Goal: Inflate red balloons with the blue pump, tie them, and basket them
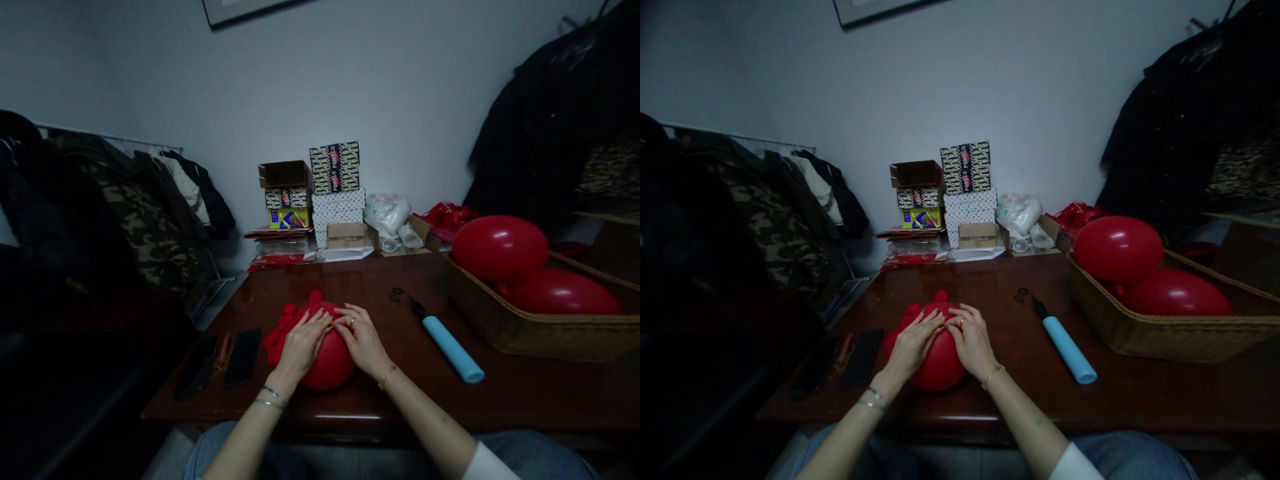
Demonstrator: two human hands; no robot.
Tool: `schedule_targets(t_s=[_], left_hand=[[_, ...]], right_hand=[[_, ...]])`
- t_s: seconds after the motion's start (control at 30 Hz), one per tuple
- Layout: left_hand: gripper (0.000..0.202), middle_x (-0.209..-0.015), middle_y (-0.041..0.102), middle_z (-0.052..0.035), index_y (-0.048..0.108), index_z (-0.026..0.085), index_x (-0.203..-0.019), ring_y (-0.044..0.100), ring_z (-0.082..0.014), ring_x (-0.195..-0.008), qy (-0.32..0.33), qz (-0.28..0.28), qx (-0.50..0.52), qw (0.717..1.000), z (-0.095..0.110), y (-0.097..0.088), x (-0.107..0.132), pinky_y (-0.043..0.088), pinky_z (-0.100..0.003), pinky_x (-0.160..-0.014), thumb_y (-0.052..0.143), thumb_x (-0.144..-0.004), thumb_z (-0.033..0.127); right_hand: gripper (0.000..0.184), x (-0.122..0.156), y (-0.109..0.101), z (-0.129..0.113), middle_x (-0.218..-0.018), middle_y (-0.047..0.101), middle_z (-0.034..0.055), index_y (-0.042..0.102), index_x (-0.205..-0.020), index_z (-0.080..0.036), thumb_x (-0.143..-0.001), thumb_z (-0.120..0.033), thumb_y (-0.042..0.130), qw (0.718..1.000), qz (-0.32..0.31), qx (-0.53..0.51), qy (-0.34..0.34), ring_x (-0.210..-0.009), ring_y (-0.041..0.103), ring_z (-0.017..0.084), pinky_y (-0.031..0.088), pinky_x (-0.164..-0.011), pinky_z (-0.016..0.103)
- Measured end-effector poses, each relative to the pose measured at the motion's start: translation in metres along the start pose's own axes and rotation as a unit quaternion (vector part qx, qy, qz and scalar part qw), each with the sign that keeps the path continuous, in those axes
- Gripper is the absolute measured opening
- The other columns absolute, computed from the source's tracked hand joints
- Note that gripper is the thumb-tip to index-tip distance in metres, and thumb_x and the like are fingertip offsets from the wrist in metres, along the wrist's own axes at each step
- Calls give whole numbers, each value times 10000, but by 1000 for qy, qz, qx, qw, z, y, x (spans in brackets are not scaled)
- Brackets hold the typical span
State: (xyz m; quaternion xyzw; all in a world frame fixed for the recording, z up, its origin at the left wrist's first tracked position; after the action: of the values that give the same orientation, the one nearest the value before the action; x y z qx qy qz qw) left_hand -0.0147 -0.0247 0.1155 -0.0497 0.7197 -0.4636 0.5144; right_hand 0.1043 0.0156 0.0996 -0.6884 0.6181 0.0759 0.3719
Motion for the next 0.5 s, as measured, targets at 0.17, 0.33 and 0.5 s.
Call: schedule_targets(t_s=[0.17, 0.33, 0.5], left_hand=[[269, -1128, 661, -87, 581, 177, -1142, 586, -208, -1096, 0, -6, -7, 1000, -2, 2, 1, 471, -422, -961, 453, -905, 175], [262, -1129, 660, -90, 582, 175, -1135, 580, -210, -1106, -1, -11, -7, 1000, -1, 3, 1, 464, -428, -968, 458, -904, 182], [265, -1128, 661, -89, 578, 174, -1139, 576, -203, -1111, -1, -9, -5, 1000, 1, 1, -1, 464, -425, -968, 448, -908, 181]], right_hand=[[167, 0, 1, -2, -1164, 616, 36, 664, -864, -254, -848, -269, 499, 1000, -13, 0, -10, -1226, 397, 215, 327, -1036, 469], [138, 0, 2, -4, -1168, 614, 31, 665, -895, -257, -818, -241, 551, 999, -21, 8, -38, -1240, 387, 214, 328, -1035, 469], [162, 0, -2, -4, -1134, 634, 38, 659, -859, -243, -856, -257, 497, 999, 2, 32, -24, -1221, 404, 209, 346, -1020, 455]])
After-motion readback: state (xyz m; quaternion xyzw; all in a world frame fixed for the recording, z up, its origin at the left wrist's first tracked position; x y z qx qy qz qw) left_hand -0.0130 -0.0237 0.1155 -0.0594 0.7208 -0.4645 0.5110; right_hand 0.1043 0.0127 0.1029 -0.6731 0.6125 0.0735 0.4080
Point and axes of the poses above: each hand's wrist, its own x-axis away from the middle knuckle, its own y-axis out of the palm, z = x × y, the point moved 9 cm from there along -x, towards the middle knuckle
